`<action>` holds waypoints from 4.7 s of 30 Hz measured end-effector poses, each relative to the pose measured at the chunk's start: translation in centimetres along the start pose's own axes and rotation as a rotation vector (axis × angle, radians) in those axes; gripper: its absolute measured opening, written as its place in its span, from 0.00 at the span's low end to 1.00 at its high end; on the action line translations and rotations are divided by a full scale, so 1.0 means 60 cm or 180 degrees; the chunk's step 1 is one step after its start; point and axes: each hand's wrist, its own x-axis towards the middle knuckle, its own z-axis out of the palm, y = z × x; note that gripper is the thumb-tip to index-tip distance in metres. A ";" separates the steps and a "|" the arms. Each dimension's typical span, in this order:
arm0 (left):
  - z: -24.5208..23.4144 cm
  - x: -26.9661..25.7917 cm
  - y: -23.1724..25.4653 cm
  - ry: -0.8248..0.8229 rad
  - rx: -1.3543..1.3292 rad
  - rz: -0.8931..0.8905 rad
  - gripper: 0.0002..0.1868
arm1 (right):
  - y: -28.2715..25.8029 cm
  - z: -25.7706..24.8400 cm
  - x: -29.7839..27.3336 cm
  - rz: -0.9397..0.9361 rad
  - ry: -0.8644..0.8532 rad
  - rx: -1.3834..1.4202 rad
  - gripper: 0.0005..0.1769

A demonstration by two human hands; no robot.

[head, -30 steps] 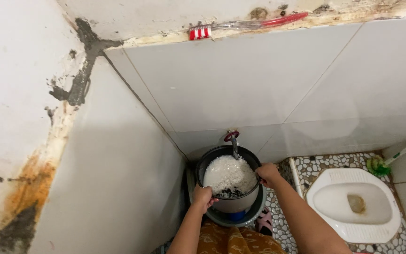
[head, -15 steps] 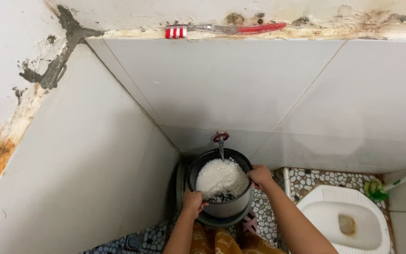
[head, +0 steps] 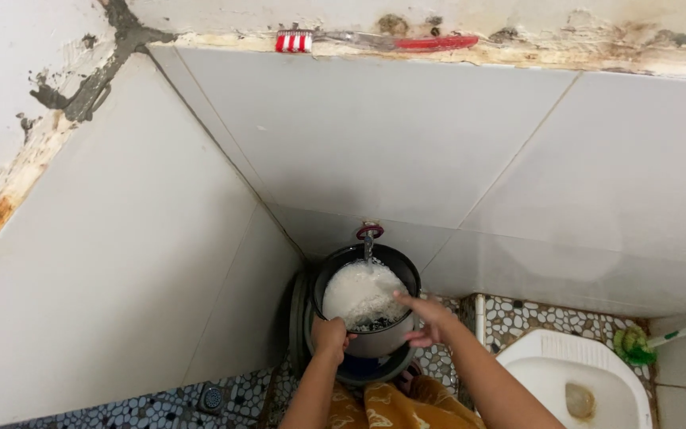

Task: Washing rice in a pot using water from a tap.

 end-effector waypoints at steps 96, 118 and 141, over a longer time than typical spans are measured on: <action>0.025 0.207 -0.104 -0.0151 0.0671 -0.0137 0.36 | -0.030 -0.068 0.144 -0.0558 -0.0005 -0.0839 0.29; -0.002 0.159 -0.072 0.0436 0.1819 0.0411 0.25 | 0.005 -0.071 0.255 0.0116 -0.0303 -0.0755 0.15; 0.002 0.139 -0.047 0.0274 0.1181 0.1929 0.29 | 0.062 -0.120 0.318 0.0530 -0.1078 -0.0210 0.12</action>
